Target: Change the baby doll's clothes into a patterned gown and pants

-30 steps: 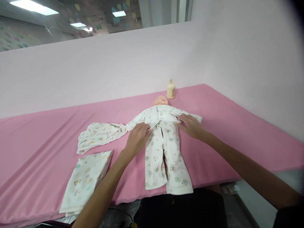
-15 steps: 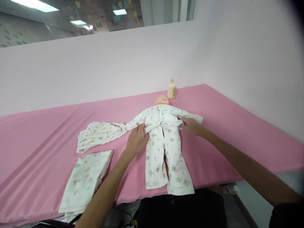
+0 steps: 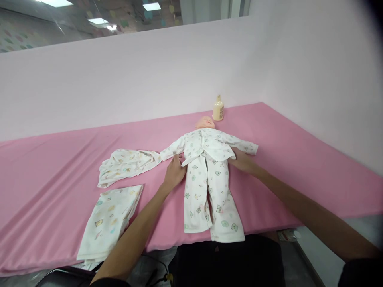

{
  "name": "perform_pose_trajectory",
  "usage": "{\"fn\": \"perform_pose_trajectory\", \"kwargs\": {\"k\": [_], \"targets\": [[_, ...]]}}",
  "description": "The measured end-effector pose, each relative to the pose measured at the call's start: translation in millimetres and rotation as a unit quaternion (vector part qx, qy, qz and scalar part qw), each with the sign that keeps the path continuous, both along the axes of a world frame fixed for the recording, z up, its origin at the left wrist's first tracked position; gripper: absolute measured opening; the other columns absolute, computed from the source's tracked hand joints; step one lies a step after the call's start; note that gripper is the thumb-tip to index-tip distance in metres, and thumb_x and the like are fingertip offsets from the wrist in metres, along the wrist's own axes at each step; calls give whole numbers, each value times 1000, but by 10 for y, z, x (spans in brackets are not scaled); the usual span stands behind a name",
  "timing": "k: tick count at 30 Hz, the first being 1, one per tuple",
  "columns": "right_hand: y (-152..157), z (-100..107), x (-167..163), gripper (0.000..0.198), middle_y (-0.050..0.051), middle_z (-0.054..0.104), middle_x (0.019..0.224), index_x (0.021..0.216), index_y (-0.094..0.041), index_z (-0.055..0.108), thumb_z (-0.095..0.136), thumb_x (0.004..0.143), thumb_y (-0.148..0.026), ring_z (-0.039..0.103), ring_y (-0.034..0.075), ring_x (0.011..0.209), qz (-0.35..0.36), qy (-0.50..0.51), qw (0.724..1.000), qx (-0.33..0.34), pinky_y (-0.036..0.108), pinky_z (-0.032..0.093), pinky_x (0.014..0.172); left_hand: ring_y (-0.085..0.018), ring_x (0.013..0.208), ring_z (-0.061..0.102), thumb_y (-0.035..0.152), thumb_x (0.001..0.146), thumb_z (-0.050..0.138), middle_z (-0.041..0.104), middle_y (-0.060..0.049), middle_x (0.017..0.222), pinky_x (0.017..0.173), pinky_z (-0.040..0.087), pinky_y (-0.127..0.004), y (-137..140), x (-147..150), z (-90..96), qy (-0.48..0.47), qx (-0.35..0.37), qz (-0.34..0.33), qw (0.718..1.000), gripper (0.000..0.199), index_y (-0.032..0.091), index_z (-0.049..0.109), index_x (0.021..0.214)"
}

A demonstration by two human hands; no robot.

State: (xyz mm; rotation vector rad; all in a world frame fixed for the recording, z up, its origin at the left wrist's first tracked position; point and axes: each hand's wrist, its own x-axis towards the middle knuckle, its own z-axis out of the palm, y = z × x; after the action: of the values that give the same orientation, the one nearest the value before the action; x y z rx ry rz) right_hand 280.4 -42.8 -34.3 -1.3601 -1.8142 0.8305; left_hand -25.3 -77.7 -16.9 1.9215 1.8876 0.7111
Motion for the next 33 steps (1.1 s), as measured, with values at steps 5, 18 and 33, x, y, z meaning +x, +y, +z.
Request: {"fn": "perform_pose_trajectory", "kwargs": {"k": [5,18,33], "targets": [[-25,-64,-134,24,10,71,108,92,-23,64,44,95,-36,60,32,116,-26,-54,997,46,45,47,95,-29,115,59,28,94,44,65,-11,125,90,46,-39,54,-10,-54,1,-11,-11,1000,22,18,56,110],[-116,-50,154,42,3,55,68,64,-25,51,54,90,-58,56,25,69,0,-160,987,31,37,44,66,-29,88,61,4,88,32,65,-14,104,68,36,-34,-199,-50,92,243,-34,-70,967,24,15,48,102],[-35,42,341,45,0,45,62,60,-23,30,59,83,-50,42,15,59,-55,-156,986,19,29,27,52,-27,102,61,17,85,47,67,-10,109,74,42,-31,-80,-248,243,132,-76,-68,986,20,19,57,102]]}}
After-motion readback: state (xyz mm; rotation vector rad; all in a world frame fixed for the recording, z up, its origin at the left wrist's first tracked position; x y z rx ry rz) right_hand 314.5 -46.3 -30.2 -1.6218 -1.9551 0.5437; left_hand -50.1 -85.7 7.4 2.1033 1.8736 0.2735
